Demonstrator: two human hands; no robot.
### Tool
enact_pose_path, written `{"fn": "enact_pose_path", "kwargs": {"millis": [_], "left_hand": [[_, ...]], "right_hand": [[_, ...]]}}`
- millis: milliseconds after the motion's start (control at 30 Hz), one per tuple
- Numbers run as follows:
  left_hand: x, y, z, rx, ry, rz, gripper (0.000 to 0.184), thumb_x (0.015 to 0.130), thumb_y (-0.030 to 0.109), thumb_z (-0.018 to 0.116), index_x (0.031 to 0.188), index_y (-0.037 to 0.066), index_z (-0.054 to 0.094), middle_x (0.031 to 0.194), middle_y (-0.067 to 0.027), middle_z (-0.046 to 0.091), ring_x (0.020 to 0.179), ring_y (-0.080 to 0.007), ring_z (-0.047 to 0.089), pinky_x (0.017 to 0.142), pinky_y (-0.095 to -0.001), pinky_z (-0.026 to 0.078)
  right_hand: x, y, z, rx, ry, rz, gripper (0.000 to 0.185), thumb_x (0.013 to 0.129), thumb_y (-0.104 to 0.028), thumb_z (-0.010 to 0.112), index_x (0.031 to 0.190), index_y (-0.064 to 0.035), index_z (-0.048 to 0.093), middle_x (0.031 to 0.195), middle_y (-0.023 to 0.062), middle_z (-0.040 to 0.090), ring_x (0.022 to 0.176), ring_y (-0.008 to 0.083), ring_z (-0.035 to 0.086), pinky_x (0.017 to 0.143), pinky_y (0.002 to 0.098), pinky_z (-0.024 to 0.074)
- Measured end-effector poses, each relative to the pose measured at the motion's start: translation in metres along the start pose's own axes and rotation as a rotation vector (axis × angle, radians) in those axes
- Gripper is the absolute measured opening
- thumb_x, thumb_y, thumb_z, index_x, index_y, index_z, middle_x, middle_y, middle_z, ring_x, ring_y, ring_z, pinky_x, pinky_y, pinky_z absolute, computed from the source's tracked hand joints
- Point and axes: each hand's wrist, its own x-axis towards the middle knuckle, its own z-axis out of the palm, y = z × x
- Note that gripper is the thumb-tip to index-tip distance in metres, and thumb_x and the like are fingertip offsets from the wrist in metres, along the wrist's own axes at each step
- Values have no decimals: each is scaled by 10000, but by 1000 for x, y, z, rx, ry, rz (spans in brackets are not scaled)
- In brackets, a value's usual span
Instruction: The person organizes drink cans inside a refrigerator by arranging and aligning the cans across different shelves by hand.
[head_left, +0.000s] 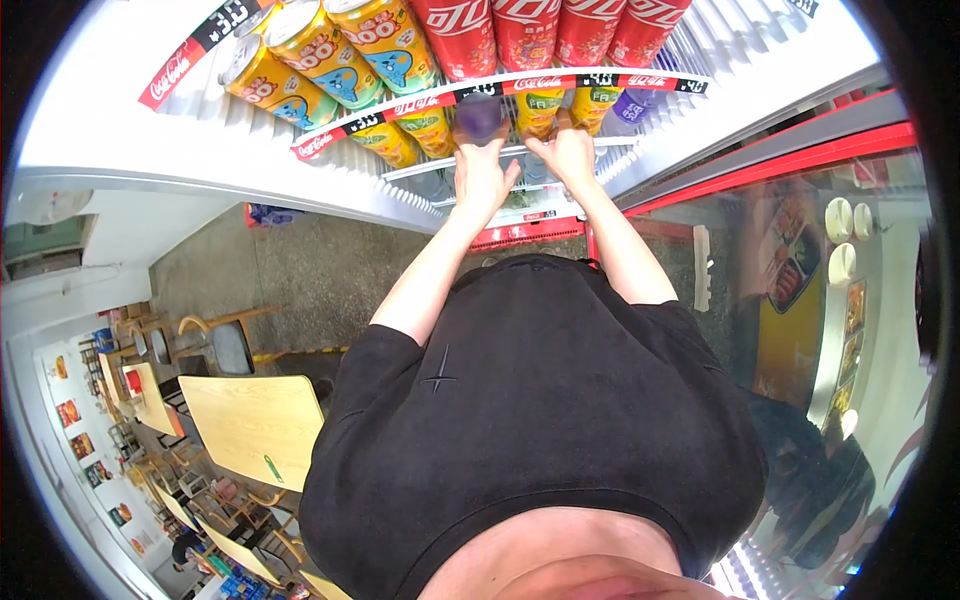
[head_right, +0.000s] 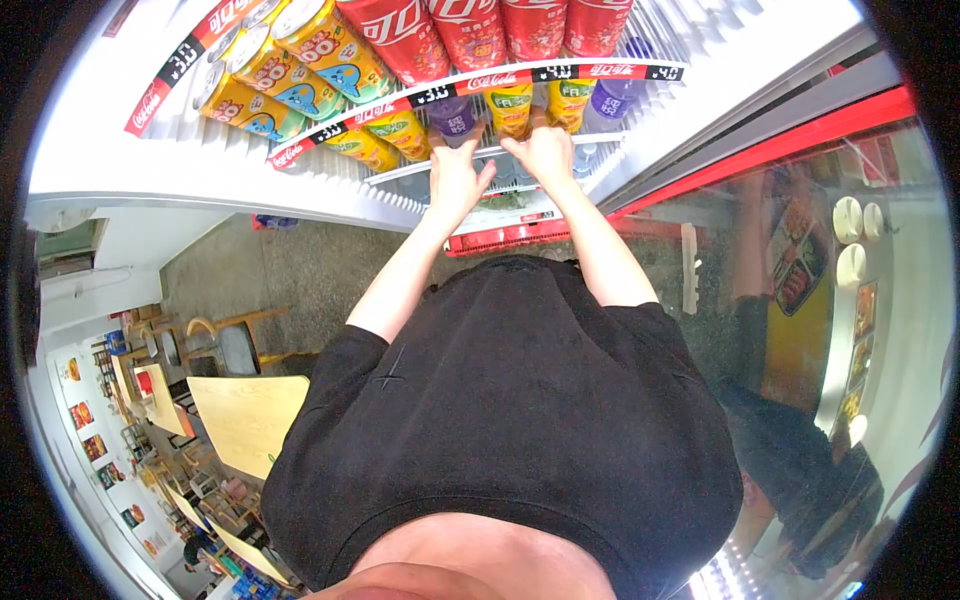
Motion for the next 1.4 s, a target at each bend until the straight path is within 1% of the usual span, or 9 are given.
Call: {"fn": "enact_pose_path", "kwargs": {"millis": [400, 500, 600, 800, 900, 1100, 1200, 1300, 1400], "left_hand": [[-1, 6, 0, 46, 121, 54, 762, 730, 274, 824, 1438, 252, 542, 1349, -348, 379, 1134, -514, 511, 978, -517, 485], [-3, 5, -1, 38, 67, 27, 753, 733, 272, 822, 1432, 245, 544, 1348, -348, 372, 1121, -509, 518, 976, -518, 486], [-6, 2, -5, -17, 79, 57, 748, 737, 269, 824, 1430, 240, 544, 1354, -349, 372, 1144, -508, 514, 999, -517, 476], [-14, -12, -4, -44, 93, 155, 662, 789, 243, 785, 1413, 216, 564, 1358, -346, 398, 1237, -500, 499, 1042, -500, 460], [-28, -11, -13, -92, 129, 214, 527, 823, 205, 756, 1331, 169, 617, 1359, -341, 419, 1251, -486, 502, 1043, -493, 457], [-45, -28, -27, -3, 237, 28, 412, 829, 201, 734, 1224, 105, 668, 1345, -333, 411, 1231, -479, 481, 1029, -529, 426], [-42, -36, -29, 44, 284, 4, 424, 835, 224, 734, 1239, 112, 669, 1305, -334, 417, 1196, -494, 474, 1012, -530, 422], [-36, -38, -30, 27, 279, 11, 433, 836, 226, 737, 1247, 111, 666, 1308, -338, 411, 1189, -499, 477, 1012, -525, 422], [-29, -40, -28, 25, 263, -2, 444, 840, 222, 735, 1264, 114, 660, 1316, -351, 404, 1181, -503, 480, 1012, -522, 422]], "right_hand": [[1, 0, 1, -20, -26, 24, 718, 710, -516, 812, 1209, -43, 603, 751, 228, 709, 749, 411, 720, 687, 502, 578], [1, 5, 3, -110, 0, -73, 828, 730, -514, 808, 1282, 49, 555, 614, 142, 677, 636, 335, 715, 613, 442, 574], [0, 5, 2, -75, 4, -78, 848, 728, -511, 810, 1304, 53, 546, 616, 138, 680, 636, 334, 716, 611, 437, 574], [0, 2, 0, -46, -23, -16, 686, 727, -512, 815, 1182, -38, 617, 729, 203, 708, 726, 386, 725, 676, 494, 579], [-1, 0, -1, -21, 4, -24, 677, 728, -516, 812, 1171, -41, 623, 717, 201, 704, 715, 391, 721, 666, 496, 577], [-1, -1, 0, -30, 35, -40, 651, 730, -527, 806, 1126, -42, 627, 699, 195, 697, 700, 398, 712, 655, 495, 575], [1, 3, 2, -101, 36, -83, 776, 727, -514, 809, 1235, 29, 588, 621, 116, 686, 619, 317, 713, 605, 434, 570], [-1, -3, -3, 10, -8, -15, 649, 736, -523, 799, 1124, -33, 621, 682, 192, 692, 689, 397, 710, 648, 496, 574], [0, 2, 2, -56, 11, -34, 647, 738, -519, 796, 1124, -32, 615, 675, 194, 689, 688, 394, 711, 646, 495, 574]]}}
